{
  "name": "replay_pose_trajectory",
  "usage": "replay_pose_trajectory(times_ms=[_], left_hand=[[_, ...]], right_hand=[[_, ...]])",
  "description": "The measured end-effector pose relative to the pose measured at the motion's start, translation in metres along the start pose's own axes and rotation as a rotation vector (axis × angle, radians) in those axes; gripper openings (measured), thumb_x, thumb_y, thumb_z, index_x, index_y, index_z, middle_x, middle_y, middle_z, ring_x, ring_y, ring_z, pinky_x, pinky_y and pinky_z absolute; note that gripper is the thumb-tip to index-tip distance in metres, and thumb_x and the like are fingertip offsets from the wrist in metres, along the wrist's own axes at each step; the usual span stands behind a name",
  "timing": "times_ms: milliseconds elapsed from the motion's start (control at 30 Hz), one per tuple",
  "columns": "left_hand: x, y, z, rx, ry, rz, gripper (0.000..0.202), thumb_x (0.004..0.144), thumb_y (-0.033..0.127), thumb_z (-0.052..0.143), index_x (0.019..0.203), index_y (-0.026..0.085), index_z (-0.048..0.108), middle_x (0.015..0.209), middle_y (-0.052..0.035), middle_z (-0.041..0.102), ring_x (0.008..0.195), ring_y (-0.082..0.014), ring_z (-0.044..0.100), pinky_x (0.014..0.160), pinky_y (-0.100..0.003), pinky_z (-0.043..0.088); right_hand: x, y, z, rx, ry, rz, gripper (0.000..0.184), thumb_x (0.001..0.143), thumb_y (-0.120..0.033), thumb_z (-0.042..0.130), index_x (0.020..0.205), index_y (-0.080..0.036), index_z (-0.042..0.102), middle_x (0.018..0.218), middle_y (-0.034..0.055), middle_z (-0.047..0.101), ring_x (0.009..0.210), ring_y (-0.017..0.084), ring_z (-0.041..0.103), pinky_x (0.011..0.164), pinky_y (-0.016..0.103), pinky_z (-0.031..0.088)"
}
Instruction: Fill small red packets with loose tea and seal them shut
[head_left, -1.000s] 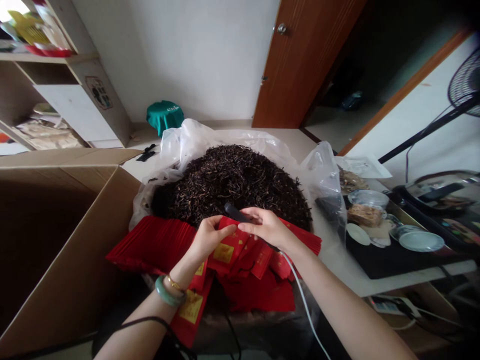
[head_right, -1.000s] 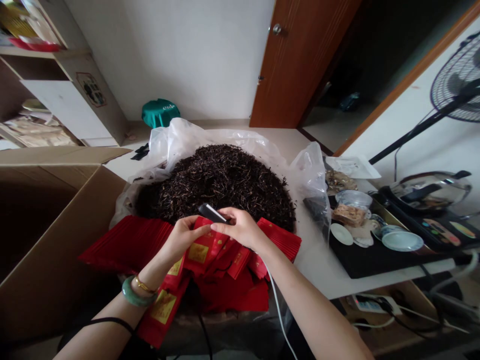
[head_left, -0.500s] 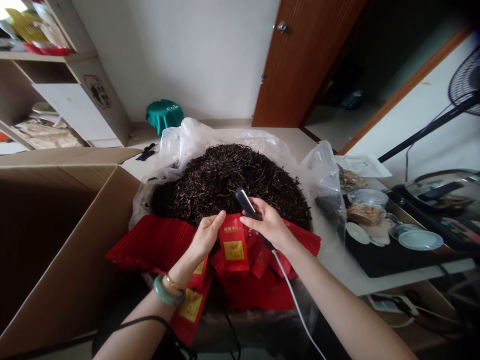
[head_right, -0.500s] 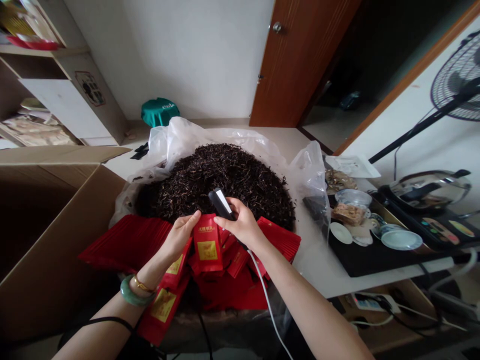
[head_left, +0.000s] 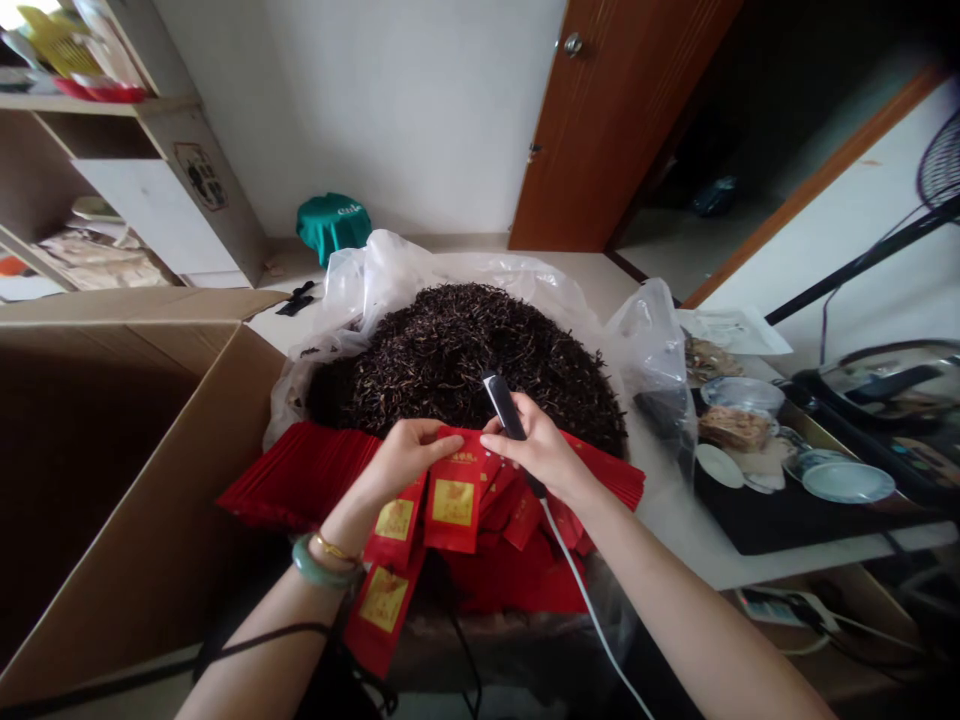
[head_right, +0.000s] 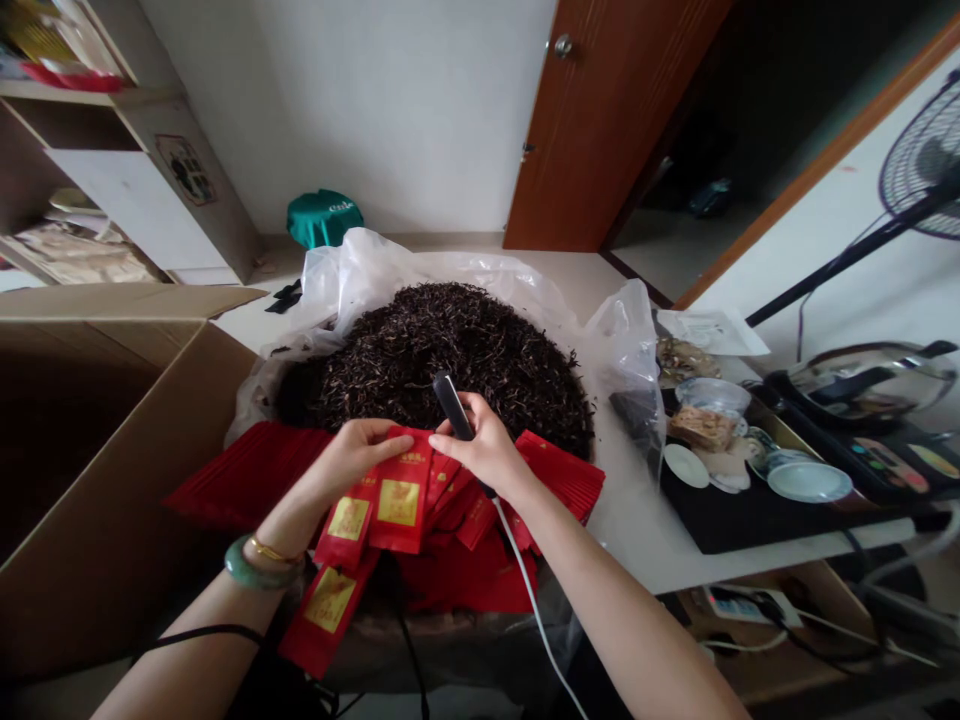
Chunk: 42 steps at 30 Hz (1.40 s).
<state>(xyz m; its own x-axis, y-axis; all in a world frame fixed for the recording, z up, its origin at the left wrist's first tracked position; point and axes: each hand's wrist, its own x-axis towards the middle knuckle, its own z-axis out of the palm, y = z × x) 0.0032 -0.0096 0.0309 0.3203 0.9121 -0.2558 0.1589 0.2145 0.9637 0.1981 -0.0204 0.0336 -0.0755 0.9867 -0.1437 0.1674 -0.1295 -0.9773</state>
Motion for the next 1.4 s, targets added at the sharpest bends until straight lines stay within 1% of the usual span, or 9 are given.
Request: replay_pose_trajectory(times_ms=[133, 267, 533, 667, 800, 867, 1000, 1167, 1400], left_hand=[[-0.004, 0.011, -0.035, 0.131, 0.019, -0.04, 0.04, 0.057, 0.035, 0.076, 0.092, 0.015, 0.069, 0.064, 0.0007, 0.068, 0.055, -0.0147, 0.059, 0.052, -0.023, 0.044], [-0.001, 0.004, -0.055, 0.428, -0.013, -0.031, 0.036, 0.058, 0.03, 0.071, 0.091, 0.017, 0.07, 0.058, 0.0027, 0.065, 0.054, -0.0156, 0.059, 0.051, -0.023, 0.043], [0.008, -0.014, -0.055, 0.949, -0.012, 0.038, 0.03, 0.07, 0.02, 0.059, 0.098, 0.021, 0.07, 0.093, -0.0054, 0.073, 0.087, -0.0223, 0.066, 0.078, -0.027, 0.046], [0.004, -0.011, -0.059, 1.092, 0.004, 0.032, 0.038, 0.075, 0.015, 0.053, 0.111, 0.019, 0.065, 0.098, -0.0079, 0.072, 0.094, -0.0237, 0.066, 0.084, -0.03, 0.046], [-0.006, 0.001, -0.057, 1.196, 0.099, 0.186, 0.034, 0.078, 0.016, 0.052, 0.11, 0.018, 0.064, 0.107, -0.0104, 0.068, 0.106, -0.0263, 0.06, 0.096, -0.035, 0.04], [-0.014, 0.009, -0.046, 1.195, -0.008, 0.265, 0.024, 0.079, 0.022, 0.057, 0.101, 0.019, 0.066, 0.101, -0.0079, 0.067, 0.099, -0.0246, 0.059, 0.092, -0.034, 0.041], [-0.025, 0.013, -0.015, 1.233, -0.423, 0.331, 0.027, 0.07, 0.029, 0.075, 0.095, 0.021, 0.066, 0.096, -0.0032, 0.067, 0.094, -0.0221, 0.055, 0.086, -0.031, 0.04], [-0.02, -0.004, 0.002, 1.355, -0.429, 0.34, 0.041, 0.06, 0.034, 0.085, 0.096, 0.021, 0.068, 0.095, -0.0037, 0.069, 0.096, -0.0254, 0.05, 0.081, -0.033, 0.036], [-0.007, -0.017, -0.005, 1.333, -0.5, 0.398, 0.021, 0.068, 0.038, 0.08, 0.088, 0.03, 0.075, 0.092, 0.0005, 0.072, 0.095, -0.0232, 0.048, 0.078, -0.032, 0.03]], right_hand=[[0.005, -0.002, -0.011, -0.063, 0.017, 0.022, 0.064, 0.06, -0.043, 0.076, 0.114, -0.019, 0.049, 0.08, -0.0014, 0.064, 0.05, 0.01, 0.05, 0.045, 0.025, 0.039], [0.009, 0.0, -0.021, -0.109, 0.015, 0.023, 0.059, 0.063, -0.045, 0.073, 0.111, -0.019, 0.052, 0.083, 0.001, 0.065, 0.049, 0.009, 0.048, 0.042, 0.024, 0.036], [0.016, 0.009, -0.033, -0.388, 0.021, -0.007, 0.04, 0.067, -0.039, 0.073, 0.1, -0.02, 0.058, 0.085, 0.0028, 0.069, 0.069, 0.017, 0.063, 0.065, 0.03, 0.048], [0.018, 0.011, -0.038, -0.654, 0.071, 0.021, 0.047, 0.066, -0.03, 0.076, 0.108, -0.019, 0.06, 0.098, 0.0082, 0.072, 0.091, 0.026, 0.067, 0.081, 0.036, 0.049], [0.018, 0.012, -0.04, -0.798, 0.082, 0.023, 0.047, 0.069, -0.027, 0.075, 0.113, -0.019, 0.061, 0.107, 0.012, 0.071, 0.099, 0.03, 0.066, 0.083, 0.037, 0.049], [0.017, 0.013, -0.041, -0.841, 0.067, 0.017, 0.045, 0.071, -0.027, 0.073, 0.113, -0.018, 0.062, 0.107, 0.0124, 0.071, 0.099, 0.031, 0.067, 0.083, 0.038, 0.05], [0.011, 0.024, -0.042, -0.893, 0.029, -0.052, 0.055, 0.071, -0.031, 0.075, 0.122, -0.017, 0.058, 0.115, 0.0134, 0.068, 0.106, 0.031, 0.065, 0.088, 0.038, 0.049], [0.003, 0.043, -0.047, -0.929, -0.013, -0.178, 0.066, 0.069, -0.035, 0.078, 0.128, -0.016, 0.054, 0.119, 0.0145, 0.066, 0.107, 0.03, 0.063, 0.092, 0.041, 0.048], [0.006, 0.064, -0.054, -1.082, 0.012, -0.292, 0.061, 0.073, -0.038, 0.075, 0.124, -0.011, 0.057, 0.107, 0.0156, 0.066, 0.102, 0.032, 0.06, 0.091, 0.046, 0.049]])
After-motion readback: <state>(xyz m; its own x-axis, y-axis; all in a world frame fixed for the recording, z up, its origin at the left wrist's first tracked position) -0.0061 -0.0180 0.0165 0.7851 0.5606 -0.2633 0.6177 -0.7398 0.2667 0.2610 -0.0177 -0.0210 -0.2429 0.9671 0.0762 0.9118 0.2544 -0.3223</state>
